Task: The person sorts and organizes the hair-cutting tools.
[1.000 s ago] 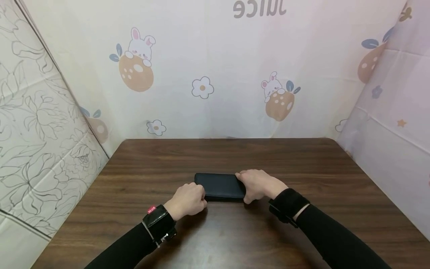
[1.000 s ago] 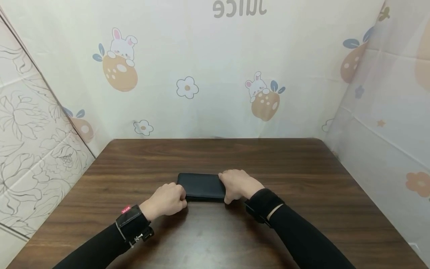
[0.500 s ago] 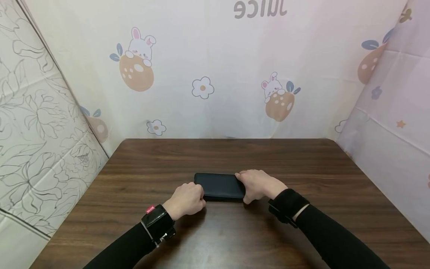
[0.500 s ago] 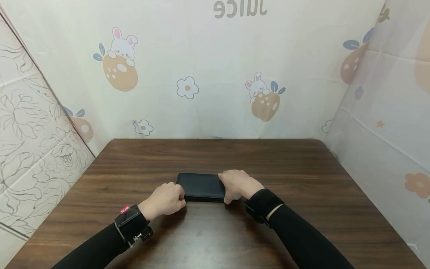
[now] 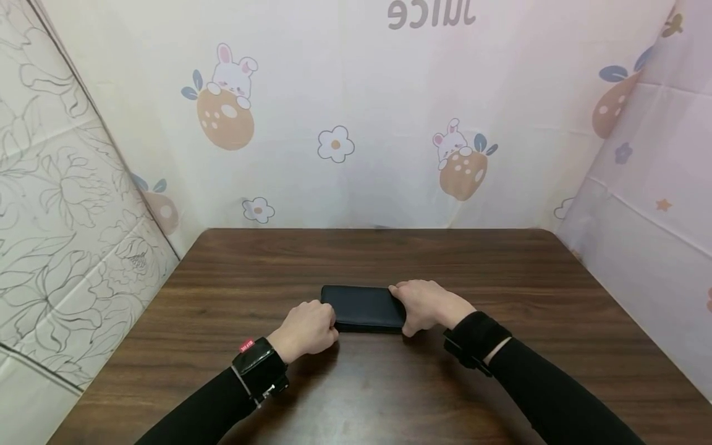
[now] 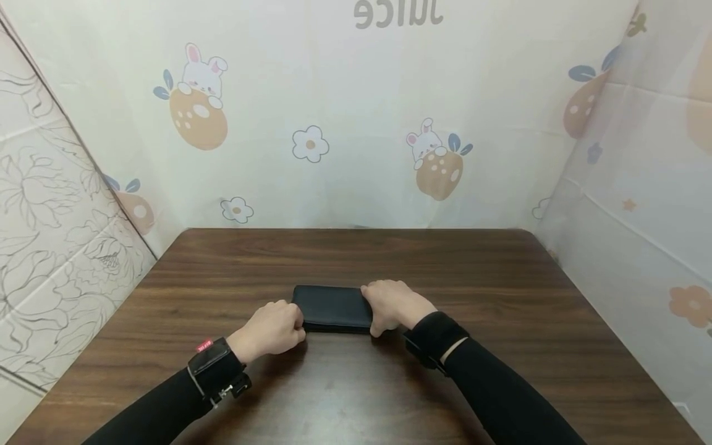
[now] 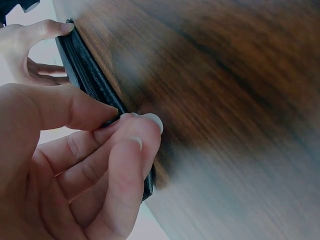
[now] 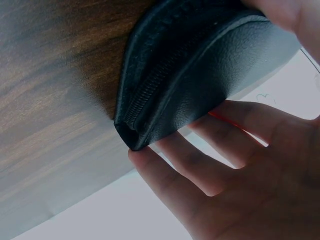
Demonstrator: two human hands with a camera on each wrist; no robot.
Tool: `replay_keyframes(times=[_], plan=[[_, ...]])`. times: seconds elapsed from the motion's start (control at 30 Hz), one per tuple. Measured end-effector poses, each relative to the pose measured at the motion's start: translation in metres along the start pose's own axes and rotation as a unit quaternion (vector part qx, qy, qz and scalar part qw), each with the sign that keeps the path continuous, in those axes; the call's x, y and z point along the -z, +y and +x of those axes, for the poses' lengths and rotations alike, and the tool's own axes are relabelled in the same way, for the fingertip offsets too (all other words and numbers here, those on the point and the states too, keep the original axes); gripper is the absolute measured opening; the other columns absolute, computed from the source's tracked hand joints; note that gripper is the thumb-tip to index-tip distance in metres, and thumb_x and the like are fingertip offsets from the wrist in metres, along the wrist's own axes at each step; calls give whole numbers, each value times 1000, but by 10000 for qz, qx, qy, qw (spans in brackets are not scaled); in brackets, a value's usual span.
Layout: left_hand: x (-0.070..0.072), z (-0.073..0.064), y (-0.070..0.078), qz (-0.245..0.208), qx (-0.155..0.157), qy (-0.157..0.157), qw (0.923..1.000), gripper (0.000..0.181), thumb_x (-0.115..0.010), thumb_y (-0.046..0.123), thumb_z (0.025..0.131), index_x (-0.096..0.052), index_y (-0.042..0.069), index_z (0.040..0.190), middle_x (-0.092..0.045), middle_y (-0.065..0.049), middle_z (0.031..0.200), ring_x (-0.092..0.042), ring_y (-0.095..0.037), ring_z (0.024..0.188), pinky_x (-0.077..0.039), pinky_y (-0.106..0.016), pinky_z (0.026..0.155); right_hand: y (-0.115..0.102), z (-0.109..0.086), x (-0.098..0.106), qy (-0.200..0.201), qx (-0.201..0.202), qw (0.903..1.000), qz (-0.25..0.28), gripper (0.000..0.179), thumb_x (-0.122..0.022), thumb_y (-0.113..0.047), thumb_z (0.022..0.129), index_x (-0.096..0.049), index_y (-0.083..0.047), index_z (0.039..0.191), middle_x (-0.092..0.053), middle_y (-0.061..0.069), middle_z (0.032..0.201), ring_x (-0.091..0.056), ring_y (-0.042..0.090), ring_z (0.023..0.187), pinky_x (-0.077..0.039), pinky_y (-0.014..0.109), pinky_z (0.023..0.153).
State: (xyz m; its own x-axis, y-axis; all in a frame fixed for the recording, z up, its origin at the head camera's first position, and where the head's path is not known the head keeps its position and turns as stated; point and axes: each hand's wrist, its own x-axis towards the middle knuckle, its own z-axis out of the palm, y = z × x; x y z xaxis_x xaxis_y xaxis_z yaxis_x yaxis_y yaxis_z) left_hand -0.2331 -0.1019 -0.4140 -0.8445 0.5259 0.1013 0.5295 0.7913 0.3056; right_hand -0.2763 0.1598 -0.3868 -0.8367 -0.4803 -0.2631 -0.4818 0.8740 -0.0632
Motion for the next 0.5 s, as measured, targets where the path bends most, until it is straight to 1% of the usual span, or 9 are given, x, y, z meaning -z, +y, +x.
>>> replay_keyframes(times=[0.27,0.5], plan=[[2,0,-3,-36,84,-38,10000,55,-69,7,85,-29,20,50,-16,13,48,-18,-6,44,-17,-23,44,1,0,0,-14,-57,10000,7,87,-86,-24,76,-47,0,150,-55,14,145,-55,32,128,-48,49,100],[2,0,-5,-71,121,-61,9999,53,-68,5,85,-31,20,49,-18,13,47,-21,-5,44,-19,-23,44,2,2,-1,-29,-13,10000,-15,87,-85,-25,76,-47,-1,150,-55,14,145,-55,31,128,-48,48,100]])
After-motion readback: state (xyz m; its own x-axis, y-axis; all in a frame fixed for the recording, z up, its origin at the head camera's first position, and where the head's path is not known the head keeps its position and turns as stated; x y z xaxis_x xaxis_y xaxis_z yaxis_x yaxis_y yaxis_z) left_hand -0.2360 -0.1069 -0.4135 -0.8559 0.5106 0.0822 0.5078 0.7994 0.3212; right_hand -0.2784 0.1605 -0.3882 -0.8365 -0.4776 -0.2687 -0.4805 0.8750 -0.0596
